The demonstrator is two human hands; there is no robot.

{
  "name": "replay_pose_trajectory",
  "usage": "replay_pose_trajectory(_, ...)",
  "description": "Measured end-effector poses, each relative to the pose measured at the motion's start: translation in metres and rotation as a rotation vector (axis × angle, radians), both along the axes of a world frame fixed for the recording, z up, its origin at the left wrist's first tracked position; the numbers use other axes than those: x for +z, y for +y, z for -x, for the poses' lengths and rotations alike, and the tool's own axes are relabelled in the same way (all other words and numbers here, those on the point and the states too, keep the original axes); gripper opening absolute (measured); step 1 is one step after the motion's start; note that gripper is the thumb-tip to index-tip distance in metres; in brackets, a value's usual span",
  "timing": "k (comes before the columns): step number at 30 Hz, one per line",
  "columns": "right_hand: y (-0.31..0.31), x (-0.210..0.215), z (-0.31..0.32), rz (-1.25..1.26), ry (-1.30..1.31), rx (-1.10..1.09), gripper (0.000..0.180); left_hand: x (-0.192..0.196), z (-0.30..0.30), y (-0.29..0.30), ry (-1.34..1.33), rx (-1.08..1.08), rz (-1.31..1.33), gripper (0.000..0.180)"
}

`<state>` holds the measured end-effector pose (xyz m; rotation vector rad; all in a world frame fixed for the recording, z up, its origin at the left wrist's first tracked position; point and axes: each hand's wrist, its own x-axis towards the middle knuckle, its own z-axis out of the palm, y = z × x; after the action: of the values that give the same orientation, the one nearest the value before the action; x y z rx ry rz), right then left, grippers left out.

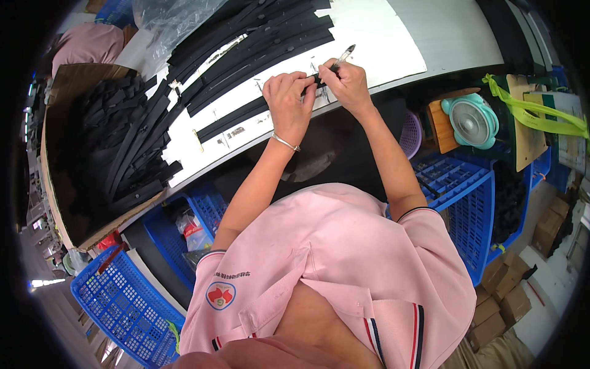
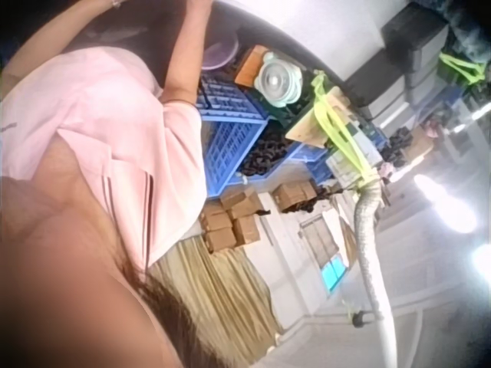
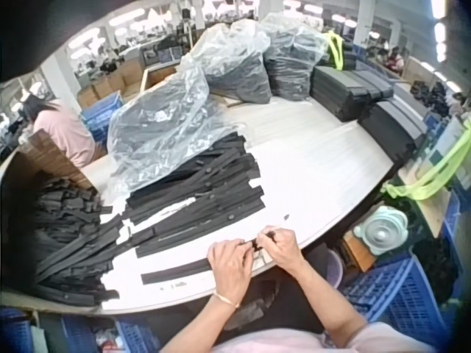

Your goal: The recorder uses a pen and a guide on a table to mark specific points on black zippers.

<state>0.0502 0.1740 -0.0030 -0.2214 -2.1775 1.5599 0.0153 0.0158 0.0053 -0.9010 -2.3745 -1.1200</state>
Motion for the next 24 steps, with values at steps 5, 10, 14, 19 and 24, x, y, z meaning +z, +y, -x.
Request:
replay_pose_trajectory(5,0.001,0.003,0.0,-0.094,-0.035,0.067,0.018,-0.001,0.001,-0.001,0.001,0.013,-0.023,0.013)
replay_pose_trajectory(10,0.001,-0.001,-0.001,-0.083,-0.049,0.088,0.018,0.0,0.003,-0.013,-0.028,-0.002,-0.003,0.015)
replay_pose_trajectory(14,0.002,0.001,-0.004,0.092,0.005,0.047,0.017,0.01,0.014,-0.055,0.003,0.136,0.013,0.028)
replay_pose_trajectory(19,-0.007,0.016,-0.002,0.057,-0.048,0.042,0.016,-0.006,0.071,-0.159,0.034,0.495,0.194,0.05)
replay_pose_trajectory(24,-0.015,0.021,0.005,-0.287,-0.216,0.046,0.022,-0.01,0.107,-0.218,-0.009,0.628,0.268,0.027)
